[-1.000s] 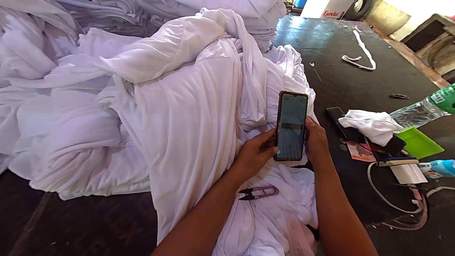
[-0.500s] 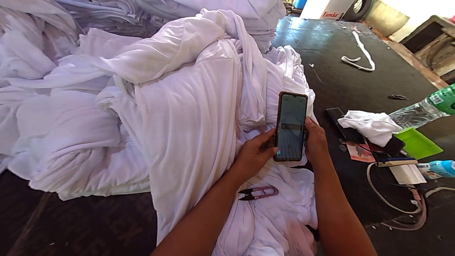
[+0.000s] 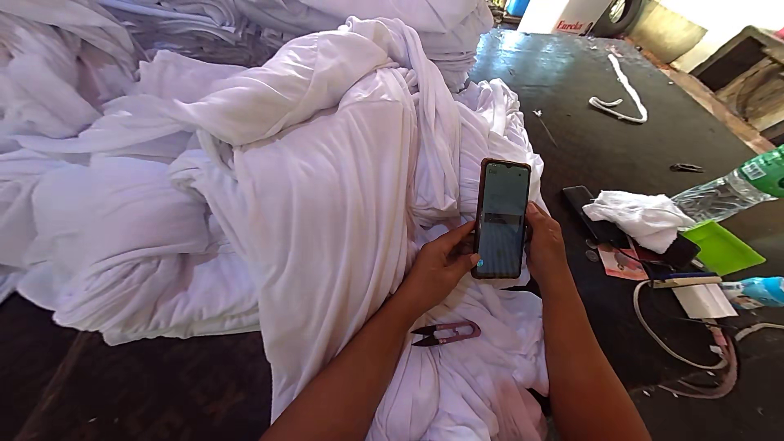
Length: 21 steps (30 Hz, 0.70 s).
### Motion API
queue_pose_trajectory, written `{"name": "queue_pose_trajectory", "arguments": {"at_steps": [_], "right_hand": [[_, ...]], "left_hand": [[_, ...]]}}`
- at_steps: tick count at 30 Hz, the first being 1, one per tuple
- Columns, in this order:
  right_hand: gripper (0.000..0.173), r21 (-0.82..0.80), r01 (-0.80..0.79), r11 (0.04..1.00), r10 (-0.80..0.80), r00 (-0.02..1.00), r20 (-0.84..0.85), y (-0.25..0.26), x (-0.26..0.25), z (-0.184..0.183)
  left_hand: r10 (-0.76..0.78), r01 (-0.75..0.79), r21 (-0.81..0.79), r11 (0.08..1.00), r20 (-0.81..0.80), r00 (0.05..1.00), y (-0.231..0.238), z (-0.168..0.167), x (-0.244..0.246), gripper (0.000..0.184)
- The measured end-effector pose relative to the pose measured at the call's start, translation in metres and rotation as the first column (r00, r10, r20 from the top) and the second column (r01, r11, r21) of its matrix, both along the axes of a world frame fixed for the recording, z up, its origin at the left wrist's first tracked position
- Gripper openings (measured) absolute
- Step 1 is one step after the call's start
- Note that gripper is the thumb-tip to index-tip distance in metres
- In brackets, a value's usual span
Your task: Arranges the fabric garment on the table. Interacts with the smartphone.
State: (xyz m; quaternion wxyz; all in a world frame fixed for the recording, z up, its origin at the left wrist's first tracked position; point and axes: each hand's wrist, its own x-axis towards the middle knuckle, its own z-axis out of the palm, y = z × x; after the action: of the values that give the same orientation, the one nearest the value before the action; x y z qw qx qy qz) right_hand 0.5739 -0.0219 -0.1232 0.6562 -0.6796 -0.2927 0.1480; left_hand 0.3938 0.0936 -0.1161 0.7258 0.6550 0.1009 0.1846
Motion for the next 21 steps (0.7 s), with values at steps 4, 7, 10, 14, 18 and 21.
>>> {"name": "queue_pose_trajectory", "arguments": {"at_steps": [4,7,10,14,18,21], "right_hand": [[0.036,0.016,-0.002,1.000,0.003,1.000,-0.003,0.0004,-0.0001,-0.0002],[0.036,0.021,-0.004,1.000,0.004,1.000,-0.003,0.0005,-0.0008,0.0003],[0.035,0.020,-0.006,1.000,0.006,1.000,0.002,0.0004,-0.0009,0.0004],[0.036,0.011,-0.004,1.000,0.004,1.000,0.002,0.0000,-0.0014,0.0010],[0.036,0.012,-0.007,1.000,0.007,1.000,-0.003,-0.0003,-0.0008,0.0003],[0.036,0.008,-0.007,1.000,0.007,1.000,-0.002,-0.0002,-0.0007,0.0000]], "left_hand": [[-0.001,0.001,0.001,1.000,-0.003,1.000,-0.0002,0.0010,0.0001,0.048],[0.000,0.000,0.002,1.000,-0.010,1.000,-0.0002,0.0016,0.0000,0.048],[-0.005,0.005,-0.003,1.000,-0.003,1.000,0.0002,0.0007,0.0002,0.048],[-0.004,0.004,-0.015,1.000,0.007,1.000,-0.0001,-0.0004,0.0007,0.048],[-0.003,0.003,-0.010,1.000,0.010,1.000,-0.0002,-0.0012,0.0010,0.048],[-0.004,0.004,-0.010,1.000,0.000,1.000,0.0002,-0.0010,0.0009,0.048]]}}
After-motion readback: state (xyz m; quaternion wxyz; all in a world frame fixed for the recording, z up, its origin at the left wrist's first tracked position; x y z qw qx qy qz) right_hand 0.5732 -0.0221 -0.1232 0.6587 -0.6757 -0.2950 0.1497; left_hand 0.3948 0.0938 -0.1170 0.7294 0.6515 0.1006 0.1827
